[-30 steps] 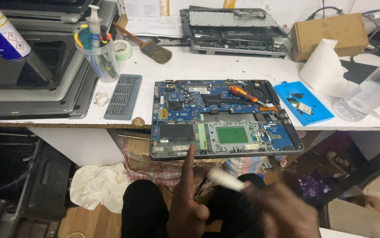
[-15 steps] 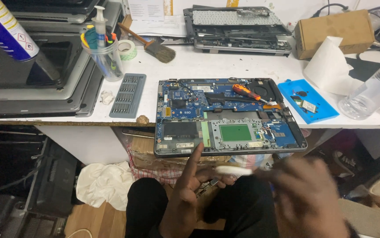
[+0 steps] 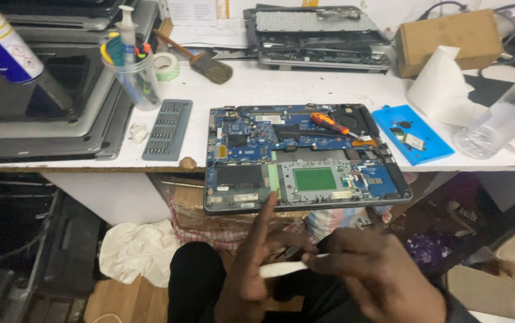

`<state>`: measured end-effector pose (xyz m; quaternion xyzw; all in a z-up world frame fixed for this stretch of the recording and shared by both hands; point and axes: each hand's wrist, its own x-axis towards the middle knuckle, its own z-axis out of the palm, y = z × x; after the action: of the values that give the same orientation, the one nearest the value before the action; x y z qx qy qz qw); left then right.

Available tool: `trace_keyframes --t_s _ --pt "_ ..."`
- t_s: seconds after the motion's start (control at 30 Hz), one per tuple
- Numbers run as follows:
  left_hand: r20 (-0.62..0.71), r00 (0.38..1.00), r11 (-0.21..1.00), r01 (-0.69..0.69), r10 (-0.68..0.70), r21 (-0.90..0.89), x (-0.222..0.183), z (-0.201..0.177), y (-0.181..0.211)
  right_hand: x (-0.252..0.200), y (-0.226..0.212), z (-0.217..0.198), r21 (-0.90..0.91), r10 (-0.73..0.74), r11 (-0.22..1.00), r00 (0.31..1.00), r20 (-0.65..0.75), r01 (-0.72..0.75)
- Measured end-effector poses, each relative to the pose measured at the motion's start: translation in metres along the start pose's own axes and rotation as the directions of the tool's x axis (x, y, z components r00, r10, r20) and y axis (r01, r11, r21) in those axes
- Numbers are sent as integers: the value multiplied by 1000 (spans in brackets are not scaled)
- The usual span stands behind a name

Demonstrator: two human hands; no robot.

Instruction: Cleaning a small circuit board with a brush and solution before re-installing it into a laptop chassis.

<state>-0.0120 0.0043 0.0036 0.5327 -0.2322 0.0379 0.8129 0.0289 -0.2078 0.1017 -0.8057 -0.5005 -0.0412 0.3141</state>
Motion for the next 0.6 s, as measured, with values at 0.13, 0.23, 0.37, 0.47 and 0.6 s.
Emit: trace_keyframes --t_s 0.13,0.23,0.37,0.47,0.6 --pt "-29 998 998 46 -47 -34 -4 -2 4 -2 14 -3 63 75 995 994 75 -80" --pt "96 995 854 48 2 -519 -2 -31 -70 -5 12 16 -80 -48 996 999 16 49" --pt "-41 983 966 -182 177 -183 4 -22 -62 -18 10 11 -35 -17 999 999 -51 15" --pt "-326 944 990 -85 43 -115 7 8 -21 -50 28 39 -129 100 975 873 -477 -182" --pt "-455 871 976 -216 185 -18 16 45 -18 -70 36 125 750 795 573 447 -410 -331"
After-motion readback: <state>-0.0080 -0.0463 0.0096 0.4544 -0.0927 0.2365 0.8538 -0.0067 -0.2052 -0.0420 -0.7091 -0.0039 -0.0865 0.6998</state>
